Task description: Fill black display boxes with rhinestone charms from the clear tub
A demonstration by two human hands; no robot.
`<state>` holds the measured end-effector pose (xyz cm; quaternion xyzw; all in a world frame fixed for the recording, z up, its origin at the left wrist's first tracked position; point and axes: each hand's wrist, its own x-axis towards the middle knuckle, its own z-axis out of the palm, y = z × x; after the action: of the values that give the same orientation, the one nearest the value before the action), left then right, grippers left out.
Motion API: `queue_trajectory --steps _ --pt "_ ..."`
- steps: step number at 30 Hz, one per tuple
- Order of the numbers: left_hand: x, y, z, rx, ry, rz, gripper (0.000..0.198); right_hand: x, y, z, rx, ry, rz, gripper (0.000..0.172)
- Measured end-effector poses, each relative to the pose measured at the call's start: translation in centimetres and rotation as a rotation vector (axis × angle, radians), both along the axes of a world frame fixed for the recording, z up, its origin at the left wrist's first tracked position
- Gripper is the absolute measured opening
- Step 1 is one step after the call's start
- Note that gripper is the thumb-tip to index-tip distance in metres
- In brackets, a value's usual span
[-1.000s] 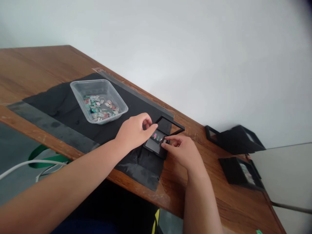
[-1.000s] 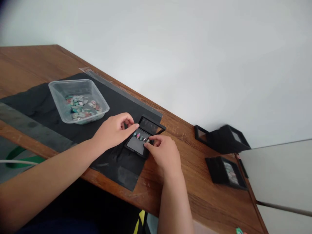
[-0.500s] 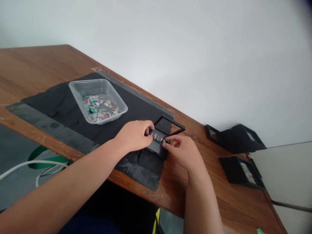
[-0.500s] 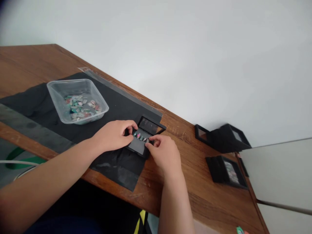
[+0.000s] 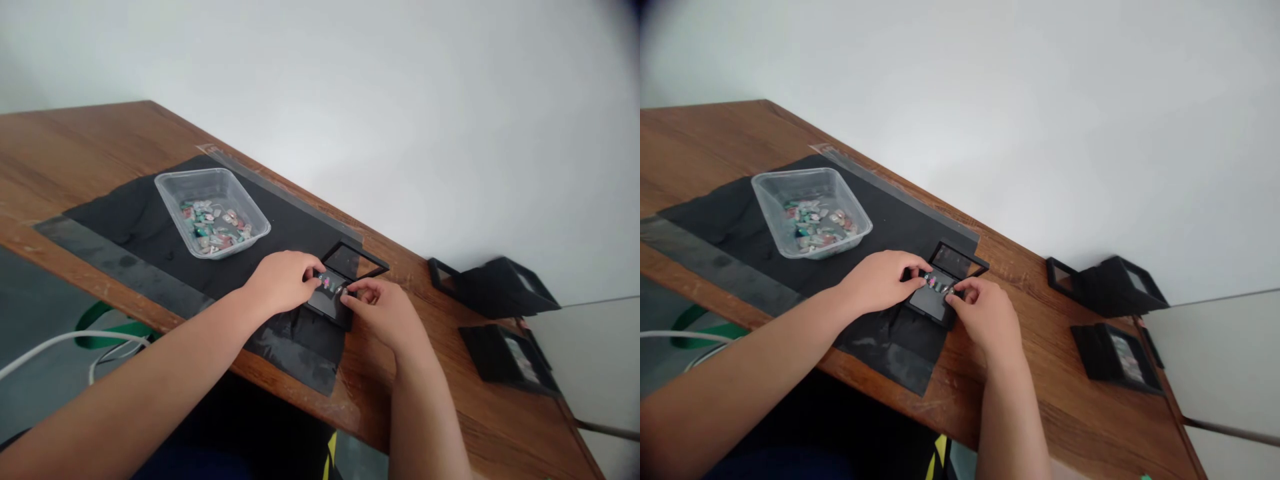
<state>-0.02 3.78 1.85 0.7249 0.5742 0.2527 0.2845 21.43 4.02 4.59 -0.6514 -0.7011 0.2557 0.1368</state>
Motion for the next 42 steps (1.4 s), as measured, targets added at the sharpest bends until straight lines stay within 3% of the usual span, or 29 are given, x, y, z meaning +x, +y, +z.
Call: queue_trajectory --steps 31,42 --pt "0.2 0.1 0.3 -0.012 0.045 -0.035 0.026 -0.8 -0.4 0.3 -0.028 -0.141 -0.036 0.023" --pt "0.2 -0.2 0.1 0.046 0.098 -0.048 0.024 -1.1 -0.8 0.7 -0.01 -0.192 -0.023 0.015"
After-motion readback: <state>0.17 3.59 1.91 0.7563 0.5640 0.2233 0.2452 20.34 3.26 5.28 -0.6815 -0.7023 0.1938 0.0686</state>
